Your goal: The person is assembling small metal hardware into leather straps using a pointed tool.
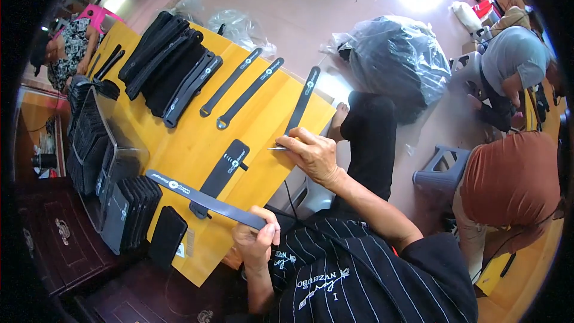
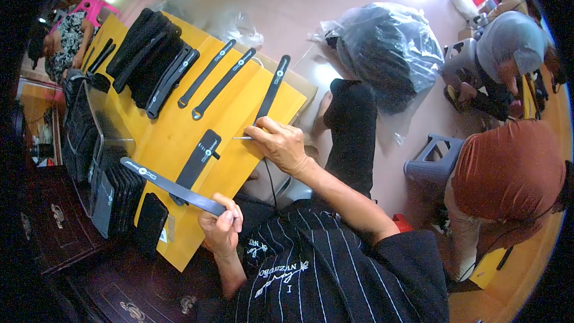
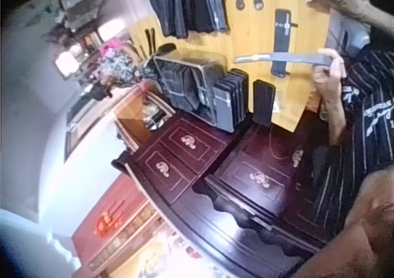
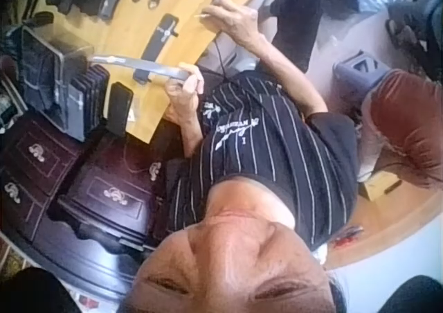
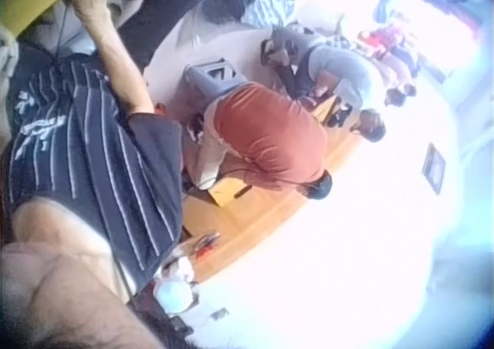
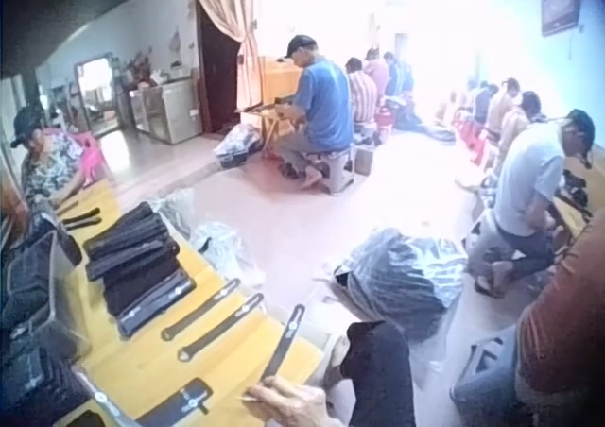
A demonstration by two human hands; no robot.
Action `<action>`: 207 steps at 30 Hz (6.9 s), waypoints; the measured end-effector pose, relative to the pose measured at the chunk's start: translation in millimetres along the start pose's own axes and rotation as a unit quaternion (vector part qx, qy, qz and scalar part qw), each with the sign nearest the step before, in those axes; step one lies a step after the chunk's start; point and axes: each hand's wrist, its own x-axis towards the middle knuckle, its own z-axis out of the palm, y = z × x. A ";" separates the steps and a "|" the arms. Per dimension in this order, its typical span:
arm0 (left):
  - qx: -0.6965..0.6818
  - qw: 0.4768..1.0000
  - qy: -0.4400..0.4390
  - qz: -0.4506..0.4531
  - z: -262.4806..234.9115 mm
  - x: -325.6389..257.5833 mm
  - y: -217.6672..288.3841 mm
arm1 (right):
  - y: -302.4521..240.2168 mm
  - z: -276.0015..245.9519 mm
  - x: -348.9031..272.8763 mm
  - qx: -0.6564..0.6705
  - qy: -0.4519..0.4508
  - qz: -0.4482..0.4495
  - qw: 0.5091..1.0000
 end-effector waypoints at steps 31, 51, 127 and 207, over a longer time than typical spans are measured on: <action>-0.097 0.990 0.048 0.088 -27.7 -9.1 1.7 | -215.0 -142.0 10.2 0.721 -0.457 -0.126 0.506; -0.087 0.977 0.044 0.188 -5.7 7.6 12.4 | -131.5 -139.2 14.1 0.549 -0.403 0.064 0.730; 0.566 0.670 -0.123 0.464 -21.7 29.4 58.0 | -82.1 -67.8 2.0 0.412 -0.194 0.135 0.880; 0.046 0.991 0.038 0.116 48.8 23.6 9.6 | -87.6 -93.4 23.9 0.579 -0.103 0.251 0.769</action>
